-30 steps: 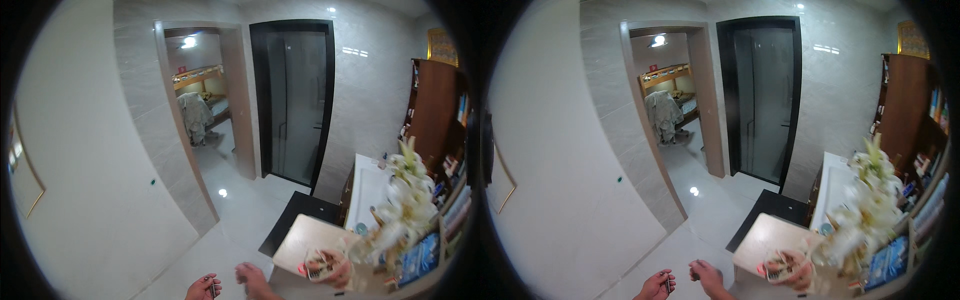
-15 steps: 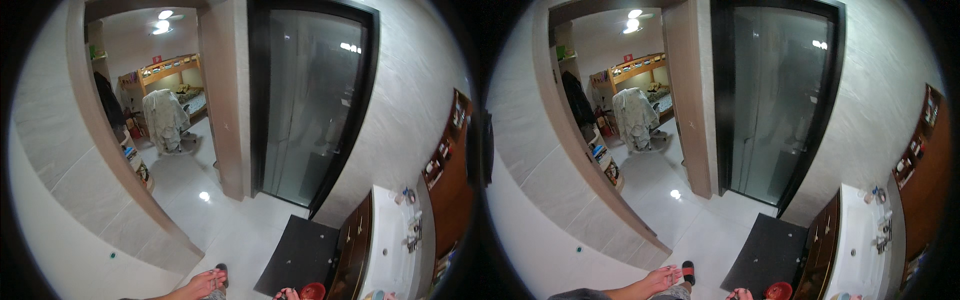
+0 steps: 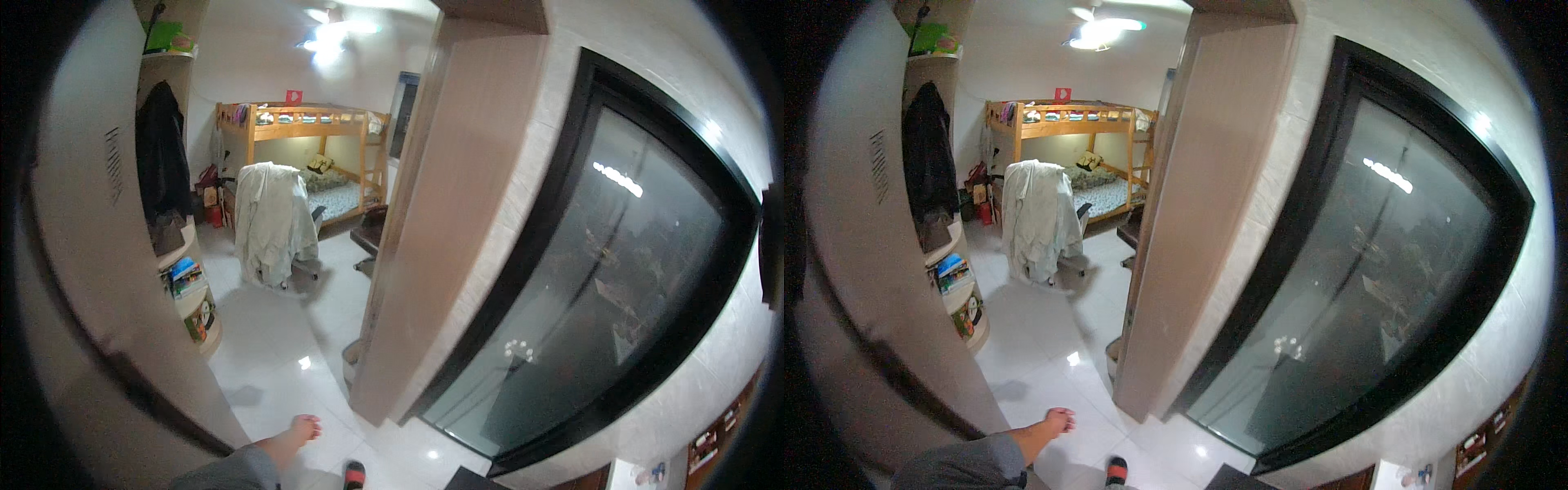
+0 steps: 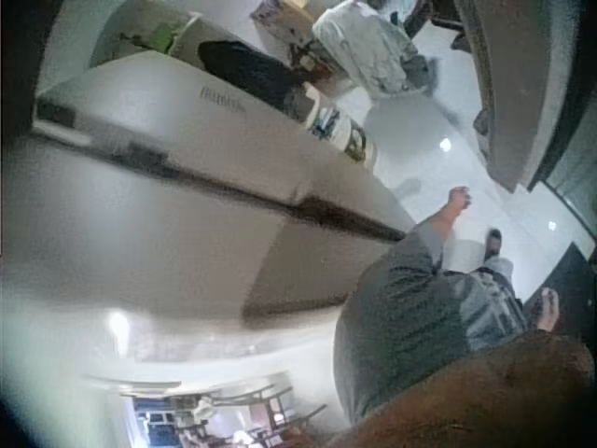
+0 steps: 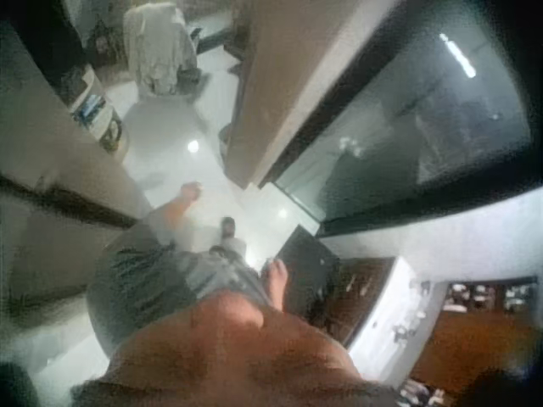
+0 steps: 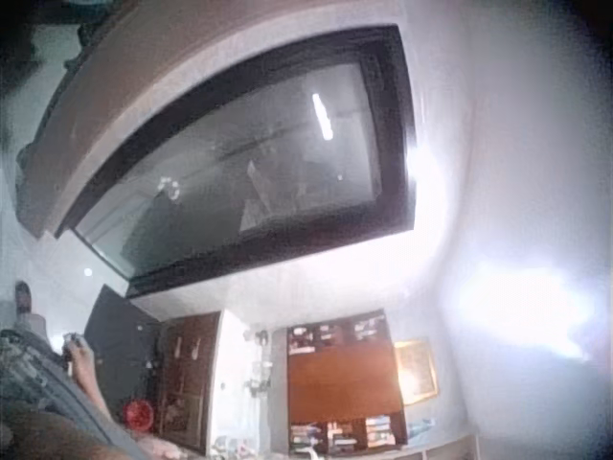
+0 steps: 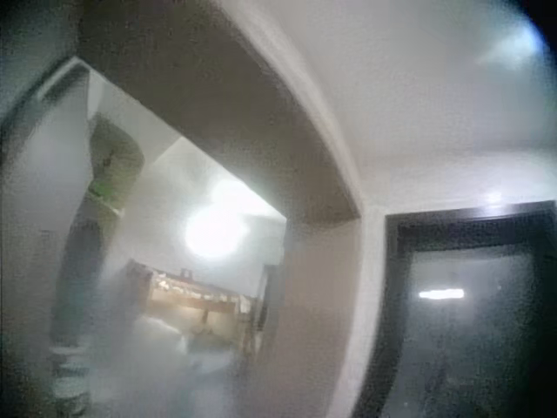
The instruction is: The person retrieves a small box of hardware from a cabinet, then walks to a bedroom and uses a screwdriver to tighten screws on the frame of a wooden bunk bed. The person returns to the cabinet to retrieve more hardware and repeats the tightening process on the bed frame.
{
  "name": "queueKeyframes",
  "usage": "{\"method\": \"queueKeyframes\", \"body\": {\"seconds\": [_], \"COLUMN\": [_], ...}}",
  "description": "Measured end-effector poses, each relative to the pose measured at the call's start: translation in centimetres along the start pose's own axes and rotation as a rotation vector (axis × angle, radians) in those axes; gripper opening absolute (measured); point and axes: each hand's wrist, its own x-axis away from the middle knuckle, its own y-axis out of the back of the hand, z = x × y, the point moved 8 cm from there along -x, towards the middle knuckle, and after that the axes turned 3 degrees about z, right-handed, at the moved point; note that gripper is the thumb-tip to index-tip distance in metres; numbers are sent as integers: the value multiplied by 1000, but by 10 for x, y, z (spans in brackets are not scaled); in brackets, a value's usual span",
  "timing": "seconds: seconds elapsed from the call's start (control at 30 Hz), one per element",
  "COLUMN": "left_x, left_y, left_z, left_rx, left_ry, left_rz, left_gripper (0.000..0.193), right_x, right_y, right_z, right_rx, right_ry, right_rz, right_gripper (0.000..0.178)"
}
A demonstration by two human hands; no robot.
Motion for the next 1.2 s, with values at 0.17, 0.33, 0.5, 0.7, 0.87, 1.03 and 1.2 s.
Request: {"method": "queueKeyframes", "body": {"seconds": [0.17, 0.33, 0.5, 0.7, 0.87, 1.03, 1.2], "left_x": [-83, 7, 18, -85, -217, -347, -478], "left_y": [180, 269, 316, 394, 481, 524, 556], "left_z": [-82, -113, -157, -258, -403, -694, -941], "left_rx": [149, 273, 449, 591, 605, 485, 345], "left_ry": [-121, 352, 338, 287, 78, -419, -687], "left_rz": [-224, -699, -837, -911, -888, -748, -615], "left_gripper": [21, 23, 22, 21, 21, 13, 14], "right_x": [-193, -348, -463, -573, -628, -721, -903], "right_y": [-146, -398, -666, -883, -994, -1114, -1222], "right_z": [38, 126, 191, 159, 168, 273, 335], "right_rx": [110, 624, 641, 267, 284, 359, 276], "right_ry": [60, -6, 123, -136, -307, -111, 298], "right_rz": [336, 773, 976, 1057, 1046, 867, 569], "right_gripper": [21, 30, 45, 34, 22, 35, 61]}}
